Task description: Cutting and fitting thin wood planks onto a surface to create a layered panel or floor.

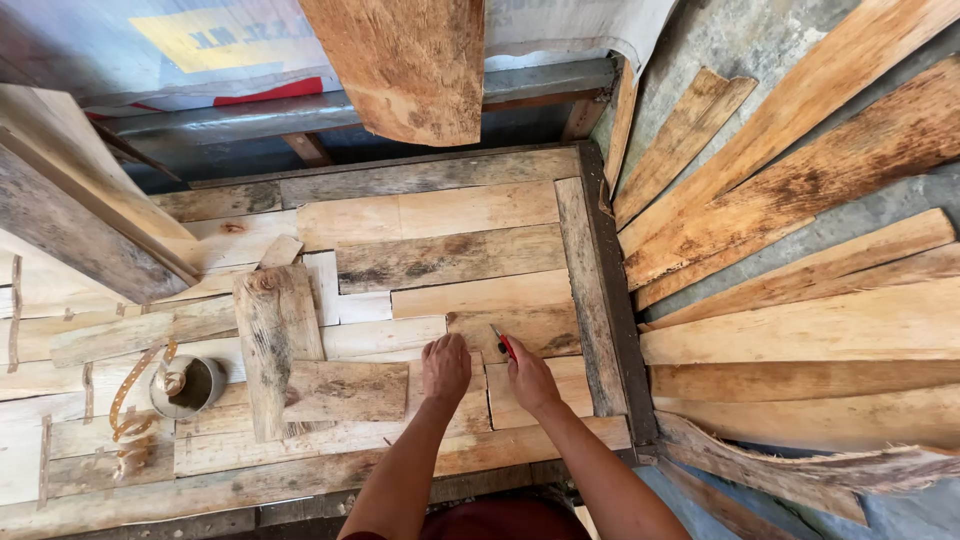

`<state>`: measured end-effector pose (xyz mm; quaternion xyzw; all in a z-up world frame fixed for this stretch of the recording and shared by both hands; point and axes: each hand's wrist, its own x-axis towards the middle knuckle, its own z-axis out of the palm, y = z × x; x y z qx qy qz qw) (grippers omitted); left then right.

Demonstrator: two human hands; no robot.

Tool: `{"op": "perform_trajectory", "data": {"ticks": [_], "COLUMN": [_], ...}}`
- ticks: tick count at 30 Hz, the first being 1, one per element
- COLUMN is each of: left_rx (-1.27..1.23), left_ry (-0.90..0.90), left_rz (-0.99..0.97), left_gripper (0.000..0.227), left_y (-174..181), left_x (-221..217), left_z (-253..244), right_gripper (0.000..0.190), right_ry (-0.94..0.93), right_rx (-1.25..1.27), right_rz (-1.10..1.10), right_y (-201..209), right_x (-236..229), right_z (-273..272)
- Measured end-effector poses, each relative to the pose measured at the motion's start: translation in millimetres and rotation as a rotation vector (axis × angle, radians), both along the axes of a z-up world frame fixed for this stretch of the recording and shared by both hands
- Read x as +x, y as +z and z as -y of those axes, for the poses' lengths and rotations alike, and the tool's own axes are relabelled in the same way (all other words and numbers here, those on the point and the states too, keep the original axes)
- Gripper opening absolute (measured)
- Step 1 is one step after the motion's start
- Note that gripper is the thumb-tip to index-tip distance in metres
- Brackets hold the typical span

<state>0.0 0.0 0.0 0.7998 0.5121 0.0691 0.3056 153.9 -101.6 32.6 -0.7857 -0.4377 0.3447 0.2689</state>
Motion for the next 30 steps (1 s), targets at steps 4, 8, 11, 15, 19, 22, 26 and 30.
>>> {"op": "perform_trajectory", "data": {"ticks": [4,8,11,15,19,22,26,30], "left_rx": [-0.044,0.121,0.015,-0.037,0.021,0.013,-0.016,-0.047], "left_ry": [0.047,-0.160,-0.183,-0.397,-0.444,-0.429,-0.407,-0.426], "left_rz": [0.075,0.105,0.018,-0.288,-0.320,-0.313,-0.257,-0.277], "left_gripper": [0.013,0.016,0.020,0.048,0.052,0.050,0.049,0.052], "left_y": [-14,-48,-30,19,-1,-5,8,11], "left_x": [-9,-24,-23,-11,-12,-12,-16,-17], "left_z": [3,5,7,4,11,8,1,1], "right_gripper": [0.051,0.049,0.048,0.050,0.048,0.044,0.040,0.042], "right_ry": [0.024,0.021,0.022,0.015,-0.010,-0.066,-0.186,-0.212], "right_rx": [0.021,-0.127,-0.117,0.002,0.020,0.064,0.186,0.101], "right_rz": [0.027,-0.037,-0.020,0.027,0.028,0.006,0.050,0.069], "right_y": [2,9,11,-7,-6,-14,-34,-12], "right_x": [2,2,0,0,-2,2,10,11], "right_z": [0,-4,-3,4,8,8,7,-5]}}
